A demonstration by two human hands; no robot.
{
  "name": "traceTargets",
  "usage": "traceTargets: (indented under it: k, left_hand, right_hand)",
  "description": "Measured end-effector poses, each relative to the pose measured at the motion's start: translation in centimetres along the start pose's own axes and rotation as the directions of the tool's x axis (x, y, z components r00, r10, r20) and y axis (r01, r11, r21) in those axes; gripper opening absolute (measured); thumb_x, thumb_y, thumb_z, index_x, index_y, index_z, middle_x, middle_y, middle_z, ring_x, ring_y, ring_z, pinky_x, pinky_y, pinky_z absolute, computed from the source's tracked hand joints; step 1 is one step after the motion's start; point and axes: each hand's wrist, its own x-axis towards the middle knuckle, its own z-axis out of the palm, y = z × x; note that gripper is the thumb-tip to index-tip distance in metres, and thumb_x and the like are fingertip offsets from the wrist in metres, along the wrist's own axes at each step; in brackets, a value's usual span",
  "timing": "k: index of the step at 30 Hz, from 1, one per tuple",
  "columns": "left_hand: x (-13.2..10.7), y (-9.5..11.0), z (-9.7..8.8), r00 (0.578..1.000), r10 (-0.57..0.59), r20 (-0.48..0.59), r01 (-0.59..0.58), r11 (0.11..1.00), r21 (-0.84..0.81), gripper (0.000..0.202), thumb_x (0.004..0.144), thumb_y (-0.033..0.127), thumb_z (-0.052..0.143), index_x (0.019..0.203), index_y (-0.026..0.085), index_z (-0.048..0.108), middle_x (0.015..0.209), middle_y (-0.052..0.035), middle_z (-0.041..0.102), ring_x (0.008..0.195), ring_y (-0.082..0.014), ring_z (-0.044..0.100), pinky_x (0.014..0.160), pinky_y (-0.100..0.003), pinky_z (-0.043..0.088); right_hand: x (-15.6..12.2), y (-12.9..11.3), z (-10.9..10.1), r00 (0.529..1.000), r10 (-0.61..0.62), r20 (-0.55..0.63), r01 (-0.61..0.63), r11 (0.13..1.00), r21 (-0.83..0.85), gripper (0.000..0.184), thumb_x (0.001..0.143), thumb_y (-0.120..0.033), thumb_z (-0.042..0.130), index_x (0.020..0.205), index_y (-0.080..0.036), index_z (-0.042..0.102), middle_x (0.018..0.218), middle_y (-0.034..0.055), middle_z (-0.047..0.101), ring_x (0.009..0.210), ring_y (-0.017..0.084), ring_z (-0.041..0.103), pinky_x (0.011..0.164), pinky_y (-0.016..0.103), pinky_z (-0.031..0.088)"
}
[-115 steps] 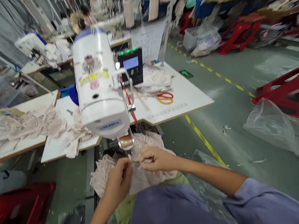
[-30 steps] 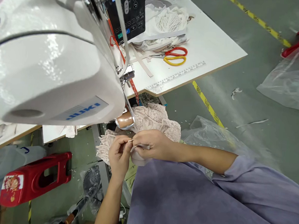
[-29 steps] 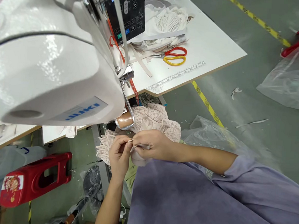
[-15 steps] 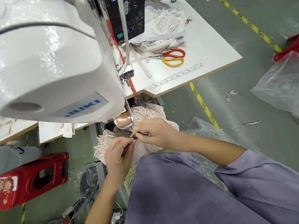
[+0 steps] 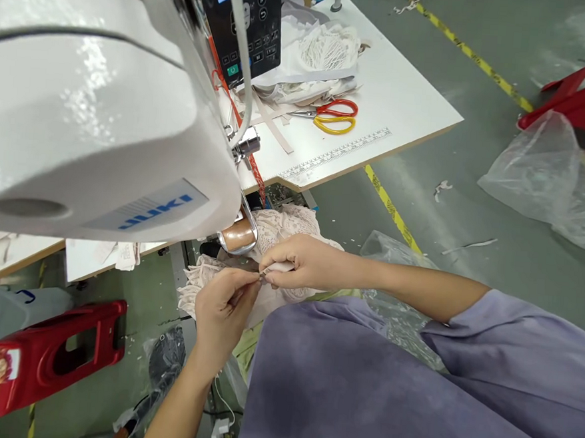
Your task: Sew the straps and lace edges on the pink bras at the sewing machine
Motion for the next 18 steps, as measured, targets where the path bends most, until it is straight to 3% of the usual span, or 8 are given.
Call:
traceTargets:
  k: [5, 8, 12, 18]
  left_hand:
    - [0.7, 0.3, -0.6, 0.989, -0.108, 0.099, 0.112, 0.993, -0.032, 0.006, 0.092, 0.022, 0.065, 0.090, 0.023, 0.071, 0.081, 0.0010, 0.069, 0.064, -0.0106, 0.056, 0.057, -0.022, 0.041]
    - [1.2, 0.4, -1.1, 0.974, -0.167, 0.153, 0.173, 0.985, -0.026, 0.009, 0.092, 0.025, 0.065, 0.098, 0.024, 0.071, 0.085, 0.0010, 0.070, 0.068, -0.0118, 0.059, 0.059, -0.022, 0.043]
    - [1.6, 0.5, -1.5, 0.950, -0.153, 0.272, 0.143, 0.988, 0.056, 0.013, 0.095, 0.028, 0.060, 0.095, 0.023, 0.072, 0.081, 0.0012, 0.069, 0.070, -0.0126, 0.060, 0.060, -0.023, 0.041]
    - [1.4, 0.7, -1.1, 0.973, -0.120, 0.199, 0.089, 0.983, 0.158, 0.021, 0.098, 0.031, 0.055, 0.086, 0.018, 0.066, 0.072, 0.0006, 0.063, 0.062, -0.0115, 0.053, 0.057, -0.024, 0.035]
  right_hand:
    - [-0.2, -0.3, 0.0, 0.998, -0.064, -0.002, 0.063, 0.996, -0.065, 0.017, 0.091, -0.019, 0.058, 0.097, -0.018, 0.074, 0.079, -0.0024, 0.071, 0.067, 0.010, 0.060, 0.062, 0.022, 0.038]
    - [-0.4, -0.5, 0.1, 0.995, -0.101, -0.020, 0.098, 0.989, -0.114, 0.016, 0.093, -0.021, 0.058, 0.097, -0.018, 0.074, 0.079, -0.0017, 0.071, 0.065, 0.011, 0.059, 0.062, 0.023, 0.037]
    - [-0.5, -0.7, 0.3, 0.995, -0.101, -0.016, 0.098, 0.985, -0.140, 0.015, 0.094, -0.020, 0.058, 0.095, -0.018, 0.073, 0.080, -0.0014, 0.071, 0.067, 0.011, 0.060, 0.063, 0.024, 0.037]
    - [-0.7, -0.7, 0.8, 0.990, -0.103, -0.094, 0.079, 0.970, -0.230, 0.017, 0.098, -0.026, 0.056, 0.100, -0.018, 0.072, 0.090, 0.0017, 0.071, 0.081, 0.015, 0.063, 0.069, 0.025, 0.039]
